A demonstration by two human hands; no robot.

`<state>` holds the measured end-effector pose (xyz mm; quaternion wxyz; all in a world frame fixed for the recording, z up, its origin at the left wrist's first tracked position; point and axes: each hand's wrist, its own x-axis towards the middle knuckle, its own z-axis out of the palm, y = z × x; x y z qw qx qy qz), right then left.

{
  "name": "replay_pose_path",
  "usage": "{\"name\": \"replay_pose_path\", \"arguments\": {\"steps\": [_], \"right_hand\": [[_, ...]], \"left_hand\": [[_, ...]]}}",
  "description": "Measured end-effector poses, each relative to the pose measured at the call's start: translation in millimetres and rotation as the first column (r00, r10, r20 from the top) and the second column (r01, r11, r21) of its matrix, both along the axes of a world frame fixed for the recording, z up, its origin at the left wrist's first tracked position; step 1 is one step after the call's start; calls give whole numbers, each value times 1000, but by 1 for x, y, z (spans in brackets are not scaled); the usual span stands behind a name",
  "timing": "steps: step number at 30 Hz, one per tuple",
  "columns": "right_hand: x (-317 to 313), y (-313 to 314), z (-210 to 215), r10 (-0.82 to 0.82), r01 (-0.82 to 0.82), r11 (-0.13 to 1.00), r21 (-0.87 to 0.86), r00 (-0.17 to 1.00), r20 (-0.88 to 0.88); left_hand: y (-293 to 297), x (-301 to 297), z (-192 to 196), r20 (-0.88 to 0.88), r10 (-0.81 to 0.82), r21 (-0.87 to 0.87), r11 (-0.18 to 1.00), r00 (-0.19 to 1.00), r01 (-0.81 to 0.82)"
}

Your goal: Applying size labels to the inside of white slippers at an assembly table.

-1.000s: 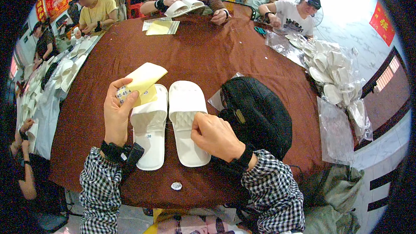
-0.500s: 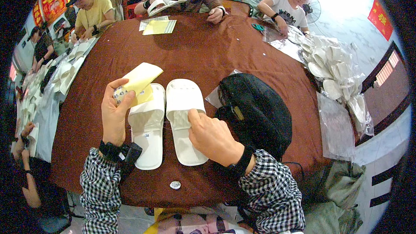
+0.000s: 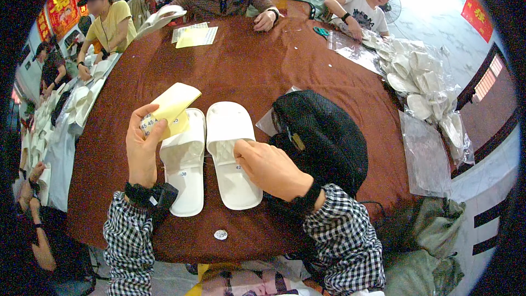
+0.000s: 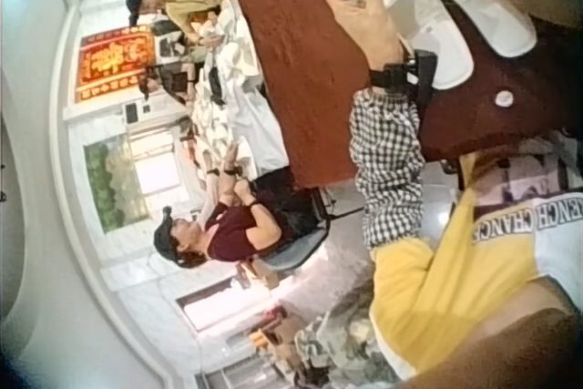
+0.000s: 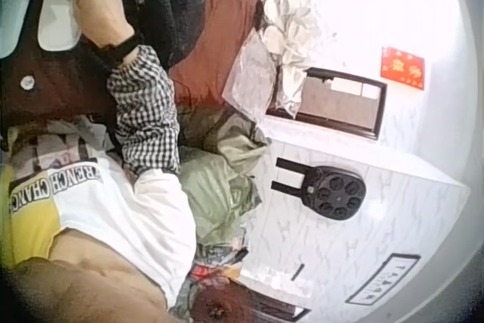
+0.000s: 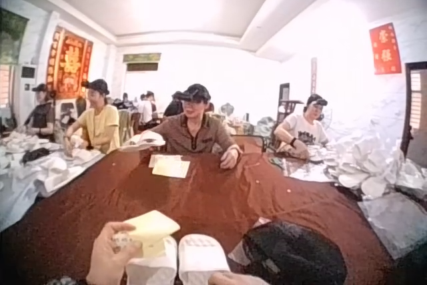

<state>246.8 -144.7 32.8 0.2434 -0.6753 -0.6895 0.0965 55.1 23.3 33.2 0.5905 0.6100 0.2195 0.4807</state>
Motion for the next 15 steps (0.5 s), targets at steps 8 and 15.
{"name": "replay_pose_path", "arguments": {"steps": [8, 15], "right_hand": [[-1, -26, 22, 138, -130, 990, -56, 979, 152], [-20, -33, 19, 100, -76, 994, -76, 912, 398]], "left_hand": [[0, 1, 1, 15, -32, -33, 999, 999, 33], [2, 1, 0, 19, 0, -29, 1000, 1000, 1]]}}
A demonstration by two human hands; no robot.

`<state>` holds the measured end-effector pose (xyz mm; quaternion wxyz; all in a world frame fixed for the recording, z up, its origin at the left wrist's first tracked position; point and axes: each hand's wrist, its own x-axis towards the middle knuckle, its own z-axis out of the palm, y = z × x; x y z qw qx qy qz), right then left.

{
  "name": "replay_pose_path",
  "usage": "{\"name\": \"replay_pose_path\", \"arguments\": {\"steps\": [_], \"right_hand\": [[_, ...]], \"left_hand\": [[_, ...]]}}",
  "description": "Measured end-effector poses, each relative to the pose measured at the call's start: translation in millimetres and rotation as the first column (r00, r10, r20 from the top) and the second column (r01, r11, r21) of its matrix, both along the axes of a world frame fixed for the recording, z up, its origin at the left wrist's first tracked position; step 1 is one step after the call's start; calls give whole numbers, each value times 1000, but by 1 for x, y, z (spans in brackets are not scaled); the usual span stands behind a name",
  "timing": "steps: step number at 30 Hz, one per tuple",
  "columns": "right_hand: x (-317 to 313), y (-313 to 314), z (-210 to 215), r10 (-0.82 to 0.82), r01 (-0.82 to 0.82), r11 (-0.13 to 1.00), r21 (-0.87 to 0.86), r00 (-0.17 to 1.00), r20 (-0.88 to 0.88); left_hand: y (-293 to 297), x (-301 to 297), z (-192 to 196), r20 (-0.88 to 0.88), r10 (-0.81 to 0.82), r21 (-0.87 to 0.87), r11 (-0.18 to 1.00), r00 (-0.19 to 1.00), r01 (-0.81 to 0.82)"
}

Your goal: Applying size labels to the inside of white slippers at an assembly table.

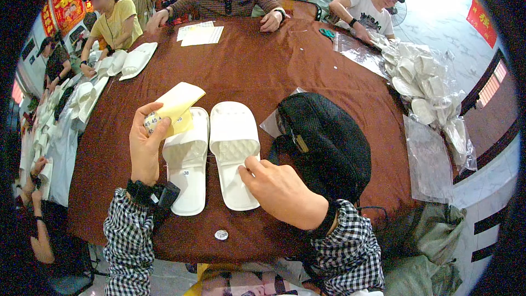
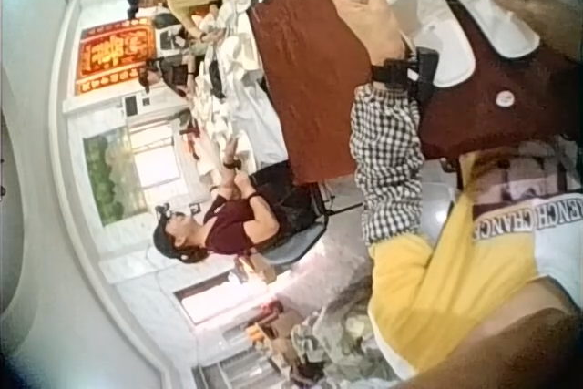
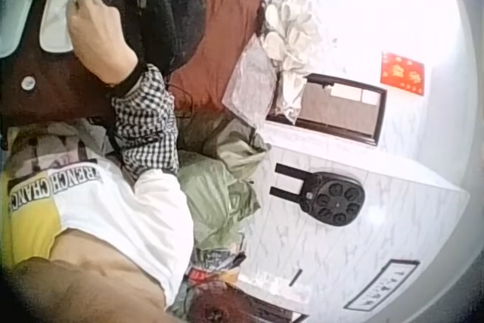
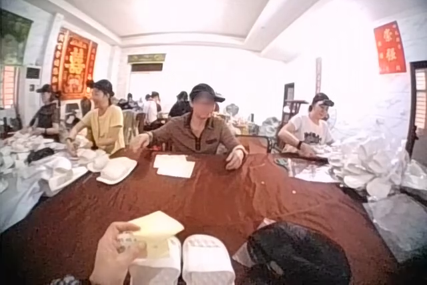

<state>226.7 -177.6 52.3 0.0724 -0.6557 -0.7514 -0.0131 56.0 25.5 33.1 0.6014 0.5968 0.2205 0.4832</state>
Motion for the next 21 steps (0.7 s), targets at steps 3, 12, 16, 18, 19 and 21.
{"name": "replay_pose_path", "arguments": {"steps": [3, 12, 16, 18, 19, 21], "right_hand": [[2, -1, 8, 34, -33, 999, -43, 999, 37], [28, 3, 10, 148, -147, 988, -46, 989, 14], [38, 5, 5, 203, -203, 979, 0, 977, -60], [39, 3, 4, 206, -207, 978, -3, 974, -94], [40, 2, 5, 208, -209, 978, -1, 974, -92], [41, 0, 9, 153, -177, 982, -71, 953, -260]], "left_hand": [[1, -1, 0, 1, 6, 2, 1000, 1000, -6], [3, -2, -2, -40, 13, -4, 1000, 999, -14], [1, -1, 0, -47, 38, -6, 999, 998, -38], [3, 0, -4, -43, 31, 5, 999, 999, -31], [4, 0, -4, -40, 31, 18, 999, 999, -31], [2, 0, -2, -30, 26, 9, 1000, 999, -25]]}}
